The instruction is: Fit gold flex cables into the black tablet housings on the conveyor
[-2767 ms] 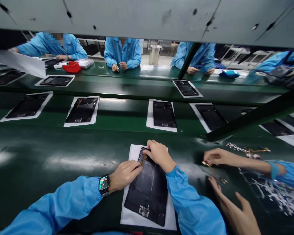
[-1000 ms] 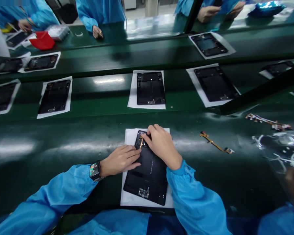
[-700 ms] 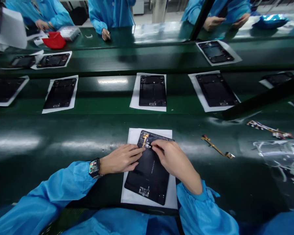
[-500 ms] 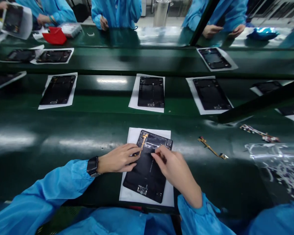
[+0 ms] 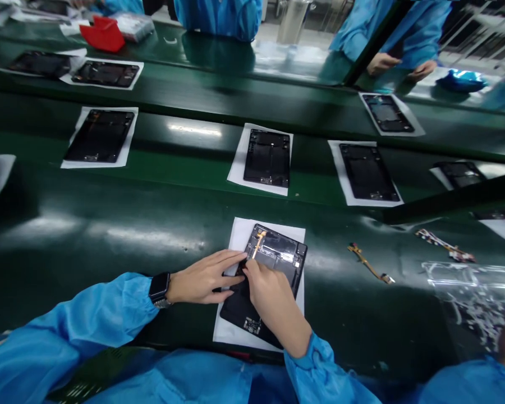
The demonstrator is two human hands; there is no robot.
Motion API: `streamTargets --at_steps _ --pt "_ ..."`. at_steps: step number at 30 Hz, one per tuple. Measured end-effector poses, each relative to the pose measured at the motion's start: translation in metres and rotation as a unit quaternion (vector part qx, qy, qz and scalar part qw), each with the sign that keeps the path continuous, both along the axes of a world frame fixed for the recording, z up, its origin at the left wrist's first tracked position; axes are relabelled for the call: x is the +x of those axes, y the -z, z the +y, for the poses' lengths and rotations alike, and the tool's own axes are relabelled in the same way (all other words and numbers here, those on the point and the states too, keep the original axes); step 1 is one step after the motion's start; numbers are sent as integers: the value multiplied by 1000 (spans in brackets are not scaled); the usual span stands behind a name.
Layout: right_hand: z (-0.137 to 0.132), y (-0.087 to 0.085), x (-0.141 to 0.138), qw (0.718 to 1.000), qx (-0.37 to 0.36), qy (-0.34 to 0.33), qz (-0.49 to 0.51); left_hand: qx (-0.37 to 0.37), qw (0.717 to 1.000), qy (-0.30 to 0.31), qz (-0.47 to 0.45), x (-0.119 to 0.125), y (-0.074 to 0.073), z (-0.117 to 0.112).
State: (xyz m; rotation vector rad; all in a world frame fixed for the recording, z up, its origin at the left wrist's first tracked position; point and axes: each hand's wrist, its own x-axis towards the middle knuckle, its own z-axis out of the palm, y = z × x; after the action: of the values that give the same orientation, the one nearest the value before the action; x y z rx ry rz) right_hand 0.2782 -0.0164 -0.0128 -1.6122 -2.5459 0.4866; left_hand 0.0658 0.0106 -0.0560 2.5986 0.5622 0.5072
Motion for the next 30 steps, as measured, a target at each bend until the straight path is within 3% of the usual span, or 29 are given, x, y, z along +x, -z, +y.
streamTargets --at_steps 5,14,18,22,26,30 --pt "-3 4 -6 1000 17 22 7 -14 1000 0 -3 1 0 1" --pt "-17 13 -4 990 62 70 108 -21 999 -8 -31 0 5 1" --pt "-15 14 -9 989 87 78 90 -28 999 2 -18 0 3 2" --pt "-11 9 -8 993 75 65 70 -29 999 -4 -12 0 3 2" --pt "-14 6 0 990 46 80 110 -28 999 -3 -16 0 3 2" --pt "-19 7 4 983 64 86 147 -28 999 -4 -21 0 4 2"
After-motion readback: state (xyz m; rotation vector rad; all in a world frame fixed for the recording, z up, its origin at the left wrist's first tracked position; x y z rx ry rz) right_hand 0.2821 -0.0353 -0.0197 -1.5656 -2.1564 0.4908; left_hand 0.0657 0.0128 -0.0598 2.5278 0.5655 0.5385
